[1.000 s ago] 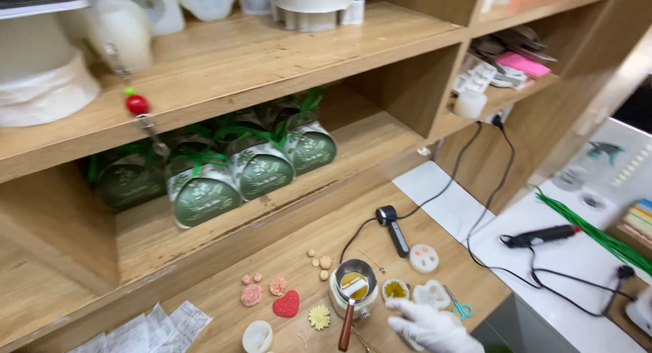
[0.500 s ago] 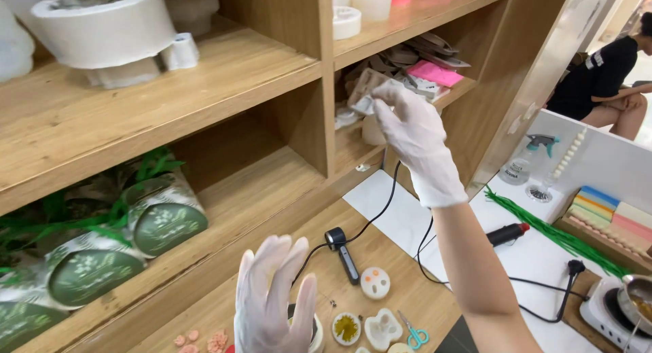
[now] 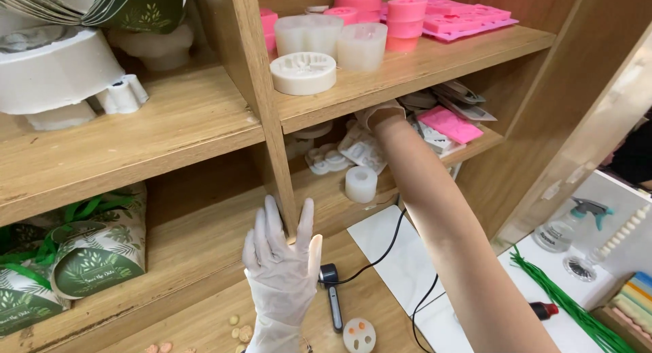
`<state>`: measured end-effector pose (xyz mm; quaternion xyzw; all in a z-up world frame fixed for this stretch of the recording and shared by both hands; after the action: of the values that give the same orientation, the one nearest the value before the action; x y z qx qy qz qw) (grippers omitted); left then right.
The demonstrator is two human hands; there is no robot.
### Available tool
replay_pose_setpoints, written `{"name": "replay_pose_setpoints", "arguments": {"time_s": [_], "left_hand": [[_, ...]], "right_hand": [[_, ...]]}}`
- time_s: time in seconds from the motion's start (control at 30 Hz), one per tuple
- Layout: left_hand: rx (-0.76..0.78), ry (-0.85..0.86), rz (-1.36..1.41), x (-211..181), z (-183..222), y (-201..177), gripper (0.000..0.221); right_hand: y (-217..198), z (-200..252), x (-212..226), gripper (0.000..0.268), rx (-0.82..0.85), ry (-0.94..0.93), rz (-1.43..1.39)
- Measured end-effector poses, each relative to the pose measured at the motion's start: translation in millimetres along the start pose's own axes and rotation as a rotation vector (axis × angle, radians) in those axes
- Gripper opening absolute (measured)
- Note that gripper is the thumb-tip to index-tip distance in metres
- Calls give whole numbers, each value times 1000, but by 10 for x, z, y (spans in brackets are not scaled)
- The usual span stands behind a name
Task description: The person, wearing gloves, works at a wooden table with silicone candle molds and a pot of melted wax. They handle wicks, place them in molds, then use a spoon to scoop and pour melted wax from a small pot into the molds, refilling the pot from a wax melter.
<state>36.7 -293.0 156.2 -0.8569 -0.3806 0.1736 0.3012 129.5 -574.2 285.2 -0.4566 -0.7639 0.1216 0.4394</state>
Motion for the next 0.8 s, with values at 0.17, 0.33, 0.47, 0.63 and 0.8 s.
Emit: {"name": "replay_pose_setpoints", "arguments": {"time_s": [0.17, 0.33, 0.47, 0.63, 0.8], "left_hand": [[29, -19, -136, -11, -9, 59, 67], [49, 3, -214, -4, 5, 92, 68], [35, 9, -211, 2, 20, 109, 70], [52, 29, -200, 12, 30, 109, 72], [73, 42, -63, 85, 57, -18, 74]], "right_hand": [[116, -210, 1, 40, 67, -53, -90], [100, -274, 160, 44, 123, -90, -170], [84, -205, 185, 48, 154, -89, -225], [-25, 64, 156, 52, 177, -38, -242], [-207, 787, 97, 53, 122, -146, -242]]}}
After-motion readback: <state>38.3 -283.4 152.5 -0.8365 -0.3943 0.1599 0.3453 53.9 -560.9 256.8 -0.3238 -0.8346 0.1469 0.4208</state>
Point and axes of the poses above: each hand's wrist, its own z-axis away from the middle knuckle, its own y-axis out of the palm, x = y × z, the point moved 3 cm from there along -z, towards the middle knuckle, and after that the axes turned 7 degrees about x, right-handed, at the moved point
